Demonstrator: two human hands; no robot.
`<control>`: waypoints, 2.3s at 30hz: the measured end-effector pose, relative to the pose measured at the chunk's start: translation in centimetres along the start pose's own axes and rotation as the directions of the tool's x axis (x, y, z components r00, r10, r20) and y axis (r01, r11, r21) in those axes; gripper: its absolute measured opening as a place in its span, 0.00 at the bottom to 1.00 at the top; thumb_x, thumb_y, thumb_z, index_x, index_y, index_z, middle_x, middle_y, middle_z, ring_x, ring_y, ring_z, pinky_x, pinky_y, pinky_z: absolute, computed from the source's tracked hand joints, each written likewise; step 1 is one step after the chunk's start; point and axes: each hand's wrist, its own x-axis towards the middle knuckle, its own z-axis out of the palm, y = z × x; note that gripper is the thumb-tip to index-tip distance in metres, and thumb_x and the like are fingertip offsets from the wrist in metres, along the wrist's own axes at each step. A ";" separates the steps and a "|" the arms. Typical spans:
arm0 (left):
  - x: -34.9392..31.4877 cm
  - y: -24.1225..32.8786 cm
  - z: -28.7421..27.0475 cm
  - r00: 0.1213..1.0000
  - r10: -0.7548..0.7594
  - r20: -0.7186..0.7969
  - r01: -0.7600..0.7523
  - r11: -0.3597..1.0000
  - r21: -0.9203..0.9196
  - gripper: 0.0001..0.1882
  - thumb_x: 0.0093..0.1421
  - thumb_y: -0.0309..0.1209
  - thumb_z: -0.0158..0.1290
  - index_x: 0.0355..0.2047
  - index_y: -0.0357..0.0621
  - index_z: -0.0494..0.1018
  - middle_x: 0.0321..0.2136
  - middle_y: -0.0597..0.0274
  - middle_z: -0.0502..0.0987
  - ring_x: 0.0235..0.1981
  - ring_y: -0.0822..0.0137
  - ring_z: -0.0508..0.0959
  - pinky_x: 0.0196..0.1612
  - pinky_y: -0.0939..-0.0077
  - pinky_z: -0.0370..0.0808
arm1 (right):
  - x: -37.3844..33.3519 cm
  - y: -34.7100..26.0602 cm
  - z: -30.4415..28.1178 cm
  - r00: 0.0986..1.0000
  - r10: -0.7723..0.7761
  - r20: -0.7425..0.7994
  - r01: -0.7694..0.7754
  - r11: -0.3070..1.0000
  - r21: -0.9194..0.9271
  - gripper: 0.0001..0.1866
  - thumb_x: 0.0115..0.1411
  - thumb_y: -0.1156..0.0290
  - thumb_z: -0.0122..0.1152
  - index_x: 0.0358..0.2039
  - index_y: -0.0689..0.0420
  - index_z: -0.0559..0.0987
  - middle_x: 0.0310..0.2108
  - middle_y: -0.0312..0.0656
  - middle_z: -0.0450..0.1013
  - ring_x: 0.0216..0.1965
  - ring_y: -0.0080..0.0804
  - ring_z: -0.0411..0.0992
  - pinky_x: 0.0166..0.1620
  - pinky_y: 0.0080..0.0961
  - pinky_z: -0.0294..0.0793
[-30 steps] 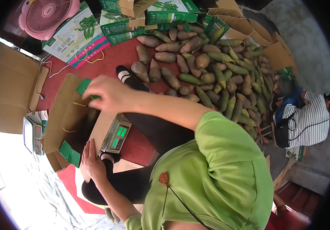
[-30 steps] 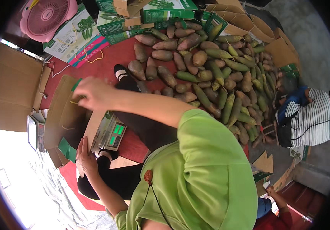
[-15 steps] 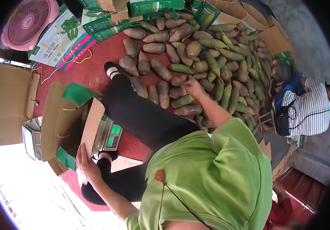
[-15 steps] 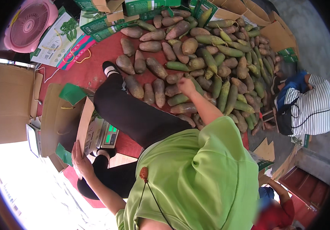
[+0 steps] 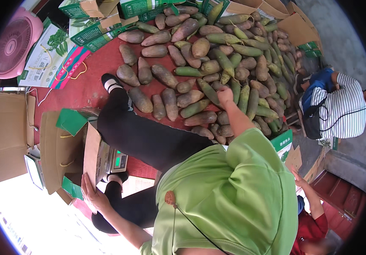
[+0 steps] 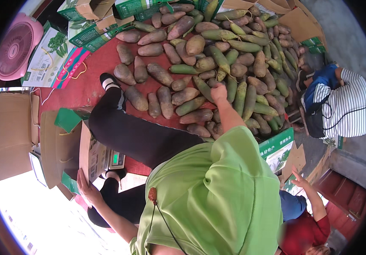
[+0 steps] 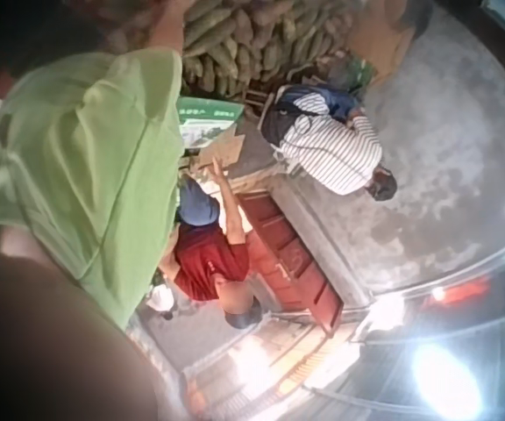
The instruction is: Sort agricultural products from a pile into cardboard boxes and weigh them on a scale.
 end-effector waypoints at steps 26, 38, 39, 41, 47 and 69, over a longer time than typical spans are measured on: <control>0.1 0.2 0.0 0.998 -0.058 -0.029 0.059 0.997 0.039 0.29 0.46 0.15 0.42 0.50 0.44 0.72 0.49 0.55 0.72 0.52 0.52 0.70 0.56 0.60 0.63 | 4.4 -0.4 0.4 0.979 0.192 -0.073 -0.142 0.887 0.440 0.15 0.49 0.75 0.61 0.37 0.60 0.69 0.27 0.41 0.72 0.21 0.27 0.68 0.20 0.26 0.68; 0.4 0.6 -2.0 0.994 -0.105 -0.009 0.105 0.993 0.060 0.28 0.45 0.18 0.48 0.49 0.52 0.72 0.49 0.61 0.72 0.52 0.58 0.70 0.54 0.63 0.65 | 2.8 -14.9 -5.2 0.997 -0.028 0.074 -0.033 0.701 0.712 0.15 0.50 0.79 0.58 0.39 0.57 0.67 0.23 0.35 0.67 0.19 0.22 0.63 0.21 0.21 0.63; 0.5 0.7 -2.1 0.995 -0.096 0.001 0.096 0.995 0.036 0.28 0.45 0.18 0.49 0.49 0.52 0.72 0.48 0.61 0.72 0.52 0.58 0.70 0.54 0.63 0.65 | 2.6 -15.6 -5.5 0.995 -0.014 0.098 -0.066 0.645 0.762 0.14 0.51 0.79 0.57 0.38 0.56 0.68 0.22 0.34 0.66 0.17 0.21 0.61 0.19 0.21 0.61; 0.5 0.4 -2.0 0.993 -0.116 0.005 0.115 0.992 0.046 0.29 0.45 0.19 0.50 0.50 0.53 0.72 0.49 0.61 0.72 0.52 0.59 0.70 0.53 0.63 0.66 | 2.2 -17.3 -5.8 0.992 -0.018 0.128 -0.093 0.586 0.805 0.12 0.52 0.79 0.57 0.37 0.55 0.68 0.21 0.33 0.65 0.15 0.19 0.59 0.17 0.20 0.58; 0.4 0.1 -2.3 0.995 -0.100 -0.007 0.100 0.995 0.030 0.26 0.48 0.21 0.49 0.49 0.55 0.73 0.47 0.63 0.73 0.50 0.59 0.72 0.53 0.63 0.66 | -9.3 -29.3 -7.5 0.850 -0.442 0.286 -0.015 0.523 0.852 0.07 0.55 0.78 0.55 0.33 0.54 0.69 0.21 0.29 0.63 0.18 0.15 0.59 0.20 0.15 0.56; 0.5 -0.1 -2.1 0.996 -0.078 0.036 0.080 0.996 -0.033 0.26 0.48 0.19 0.45 0.49 0.52 0.72 0.49 0.61 0.72 0.51 0.58 0.71 0.54 0.64 0.65 | -34.8 -50.0 0.3 0.203 -0.793 0.575 -0.193 0.543 0.817 0.10 0.48 0.76 0.59 0.32 0.58 0.71 0.24 0.35 0.68 0.20 0.22 0.64 0.23 0.19 0.64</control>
